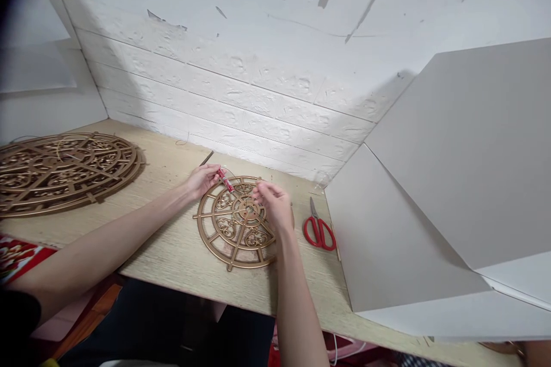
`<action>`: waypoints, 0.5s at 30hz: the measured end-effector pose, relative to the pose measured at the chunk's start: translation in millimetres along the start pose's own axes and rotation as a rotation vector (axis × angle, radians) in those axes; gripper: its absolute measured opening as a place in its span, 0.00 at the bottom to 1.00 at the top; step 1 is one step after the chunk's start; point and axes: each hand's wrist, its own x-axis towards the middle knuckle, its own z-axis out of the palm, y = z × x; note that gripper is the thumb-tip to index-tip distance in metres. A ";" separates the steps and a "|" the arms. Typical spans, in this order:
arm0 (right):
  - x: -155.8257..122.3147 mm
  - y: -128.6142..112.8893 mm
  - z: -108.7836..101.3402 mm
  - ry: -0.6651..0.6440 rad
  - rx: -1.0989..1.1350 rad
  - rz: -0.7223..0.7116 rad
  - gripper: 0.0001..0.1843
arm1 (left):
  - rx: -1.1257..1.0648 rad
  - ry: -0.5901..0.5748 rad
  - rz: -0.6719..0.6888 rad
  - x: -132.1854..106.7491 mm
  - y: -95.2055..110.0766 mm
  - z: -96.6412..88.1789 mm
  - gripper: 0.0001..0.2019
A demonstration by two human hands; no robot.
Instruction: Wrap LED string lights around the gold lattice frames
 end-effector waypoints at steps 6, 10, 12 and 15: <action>-2.2 20.7 17.8 -0.157 -0.062 0.076 0.13 | -0.016 -0.001 -0.012 -4.7 0.8 5.4 0.07; -3.4 23.5 20.8 -0.188 -0.108 0.091 0.11 | -0.028 -0.008 -0.022 -8.9 -0.5 11.2 0.08; -4.1 24.1 22.7 -0.195 -0.112 0.094 0.11 | -0.036 0.005 -0.030 -10.7 -1.7 13.3 0.08; -4.7 25.3 24.9 -0.197 -0.100 0.100 0.11 | -0.047 0.028 -0.044 -12.4 -3.4 15.1 0.08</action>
